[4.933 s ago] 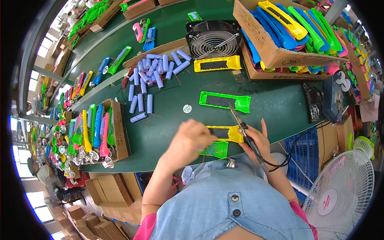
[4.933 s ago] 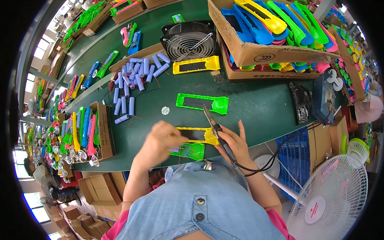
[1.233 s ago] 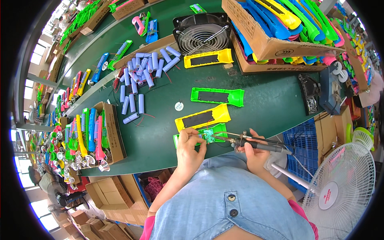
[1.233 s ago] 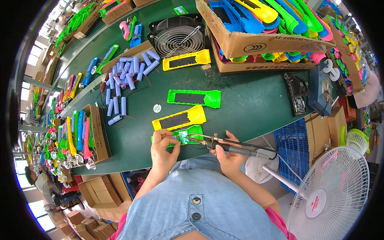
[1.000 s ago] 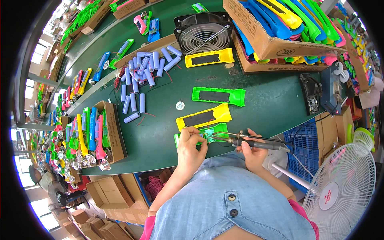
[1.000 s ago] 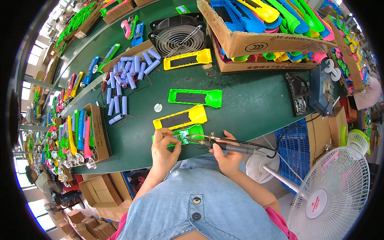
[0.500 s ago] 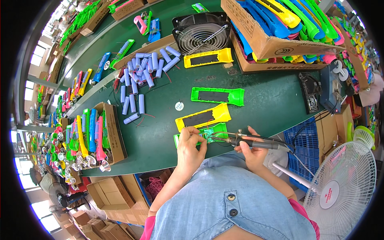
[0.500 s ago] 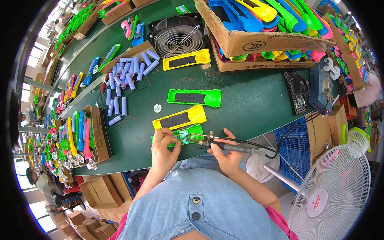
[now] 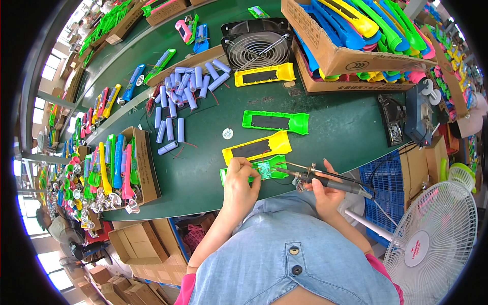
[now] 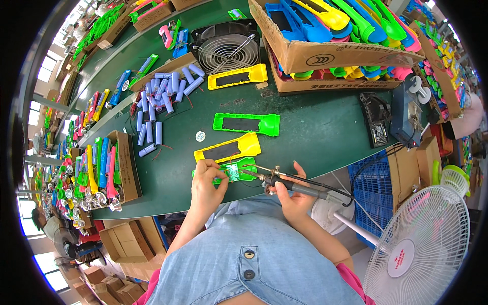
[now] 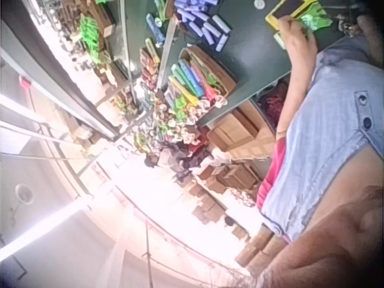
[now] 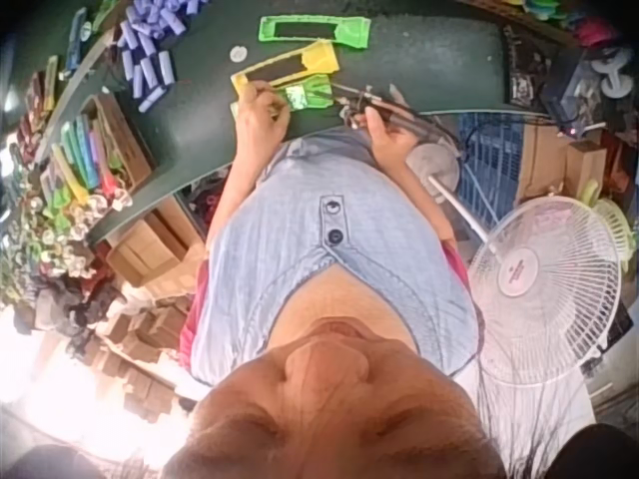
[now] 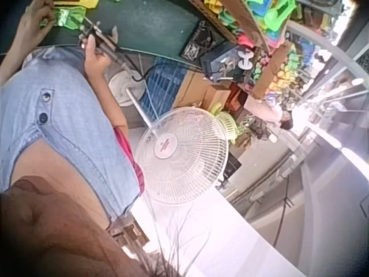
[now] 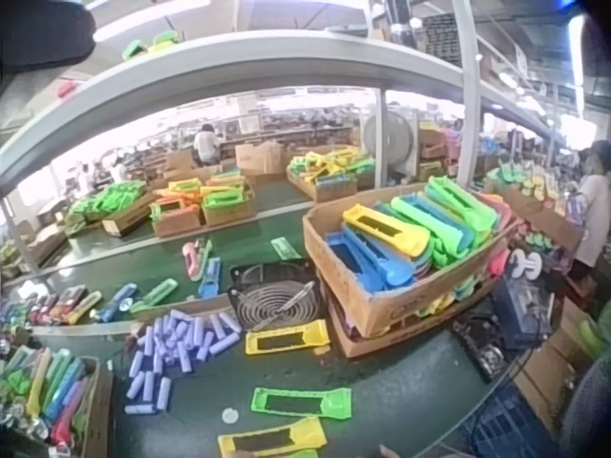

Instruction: The person solders circuit boards and wires inside plastic flashlight housings using a soldering iron, fits components into the casings by hand, and places the assembled flashlights onto a conveyor belt.

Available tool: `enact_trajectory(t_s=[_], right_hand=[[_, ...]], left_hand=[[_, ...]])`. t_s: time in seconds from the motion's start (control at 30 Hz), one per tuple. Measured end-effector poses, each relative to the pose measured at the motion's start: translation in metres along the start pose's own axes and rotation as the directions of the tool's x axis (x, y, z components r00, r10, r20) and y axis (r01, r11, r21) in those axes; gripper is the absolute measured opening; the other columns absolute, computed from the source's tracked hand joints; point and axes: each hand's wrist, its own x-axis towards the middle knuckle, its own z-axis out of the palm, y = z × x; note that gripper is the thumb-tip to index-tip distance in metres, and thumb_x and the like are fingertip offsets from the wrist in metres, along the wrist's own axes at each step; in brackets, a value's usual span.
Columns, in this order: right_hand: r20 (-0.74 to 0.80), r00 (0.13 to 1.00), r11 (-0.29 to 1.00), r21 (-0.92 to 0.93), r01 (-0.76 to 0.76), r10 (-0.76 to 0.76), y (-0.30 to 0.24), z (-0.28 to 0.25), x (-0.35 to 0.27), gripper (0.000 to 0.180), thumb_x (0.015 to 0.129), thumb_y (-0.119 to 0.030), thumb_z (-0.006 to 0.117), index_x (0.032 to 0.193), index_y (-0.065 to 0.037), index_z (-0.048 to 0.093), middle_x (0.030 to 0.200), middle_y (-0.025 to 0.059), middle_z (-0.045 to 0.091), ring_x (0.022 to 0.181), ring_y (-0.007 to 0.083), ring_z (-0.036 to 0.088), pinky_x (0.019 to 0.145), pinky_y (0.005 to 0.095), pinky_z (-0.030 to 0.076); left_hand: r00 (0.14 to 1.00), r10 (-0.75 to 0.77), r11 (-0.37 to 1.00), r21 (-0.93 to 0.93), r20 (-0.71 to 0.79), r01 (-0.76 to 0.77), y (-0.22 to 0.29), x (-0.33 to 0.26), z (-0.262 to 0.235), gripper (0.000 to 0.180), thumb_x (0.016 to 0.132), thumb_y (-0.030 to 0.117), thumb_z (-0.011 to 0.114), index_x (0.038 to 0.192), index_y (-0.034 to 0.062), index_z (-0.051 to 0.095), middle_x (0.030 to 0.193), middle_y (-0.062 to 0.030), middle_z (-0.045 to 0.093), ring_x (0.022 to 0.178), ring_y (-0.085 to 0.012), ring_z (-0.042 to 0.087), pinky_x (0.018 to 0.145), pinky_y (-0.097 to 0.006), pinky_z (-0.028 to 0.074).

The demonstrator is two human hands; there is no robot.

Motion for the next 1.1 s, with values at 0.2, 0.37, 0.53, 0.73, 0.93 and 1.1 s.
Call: enact_trajectory(t_s=[0.2, 0.37, 0.53, 0.73, 0.93, 1.1], right_hand=[[0.039, 0.998, 0.998, -0.018, 0.053, -0.052, -0.006, 0.005, 0.001, 0.02, 0.078, 0.002, 0.058, 0.098, 0.003, 0.055, 0.099, 0.0174, 0.052, 0.064, 0.0156, 0.064, 0.081, 0.0335, 0.04], [0.026, 0.995, 0.983, 0.15, -0.102, 0.099, -0.015, 0.009, 0.001, 0.02, 0.076, 0.006, 0.06, 0.095, 0.001, 0.057, 0.083, 0.0112, 0.064, 0.082, 0.0184, 0.063, 0.091, 0.0406, 0.044], [0.051, 0.997, 0.982, 0.175, -0.07, 0.062, -0.007, 0.015, 0.0, 0.023, 0.073, 0.009, 0.062, 0.095, 0.004, 0.058, 0.099, 0.0159, 0.058, 0.125, 0.0302, 0.031, 0.064, 0.0286, 0.059], [0.045, 0.999, 0.992, 0.128, -0.015, 0.01, -0.004, 0.014, -0.001, 0.024, 0.073, 0.009, 0.062, 0.096, 0.004, 0.058, 0.097, 0.0147, 0.059, 0.124, 0.0311, 0.033, 0.064, 0.0278, 0.059], [0.047, 0.993, 0.989, 0.092, -0.117, 0.113, -0.007, 0.01, -0.005, 0.022, 0.074, 0.006, 0.063, 0.095, 0.001, 0.059, 0.08, 0.01, 0.063, 0.097, 0.0205, 0.059, 0.095, 0.0407, 0.04], [0.019, 0.999, 0.998, 0.046, -0.047, 0.046, -0.005, 0.013, -0.003, 0.021, 0.074, 0.003, 0.064, 0.094, 0.001, 0.059, 0.073, 0.0073, 0.063, 0.077, 0.0154, 0.064, 0.103, 0.0426, 0.027]], left_hand=[[0.985, -0.103, 0.939, -0.341, -0.139, 0.05, -0.007, -0.034, 0.0, 0.014, 0.074, -0.006, 0.06, 0.087, 0.0001, 0.062, 0.098, -0.0101, 0.055, 0.089, -0.0227, 0.056, 0.074, -0.031, 0.047], [0.624, -0.66, -0.16, -0.89, 0.418, 0.427, -0.005, -0.07, -0.025, 0.013, 0.085, -0.003, 0.052, 0.095, -0.0048, 0.06, 0.095, -0.0134, 0.061, 0.088, -0.021, 0.061, 0.078, -0.029, 0.049], [0.991, -0.092, 0.978, -0.196, -0.099, 0.071, -0.018, -0.081, -0.024, 0.022, 0.07, 0.005, 0.071, 0.089, 0.0018, 0.061, 0.085, -0.0084, 0.061, 0.075, -0.0179, 0.06, 0.065, -0.028, 0.048], [0.883, 0.458, 0.879, 0.2, -0.103, -0.432, -0.012, -0.014, 0.003, 0.023, 0.058, 0.003, 0.074, 0.078, 0.0078, 0.063, 0.084, -0.0047, 0.056, 0.074, -0.0237, 0.051, 0.063, -0.033, 0.041], [0.938, 0.318, 0.946, 0.113, -0.142, -0.303, -0.013, -0.015, 0.013, 0.019, 0.061, 0.0, 0.071, 0.076, 0.0051, 0.061, 0.087, -0.0077, 0.054, 0.075, -0.0233, 0.052, 0.065, -0.033, 0.041], [0.981, 0.094, 0.993, -0.056, -0.171, -0.105, -0.004, -0.012, 0.01, 0.015, 0.061, -0.003, 0.069, 0.072, 0.0023, 0.061, 0.089, -0.0103, 0.052, 0.077, -0.0237, 0.052, 0.066, -0.032, 0.042]])
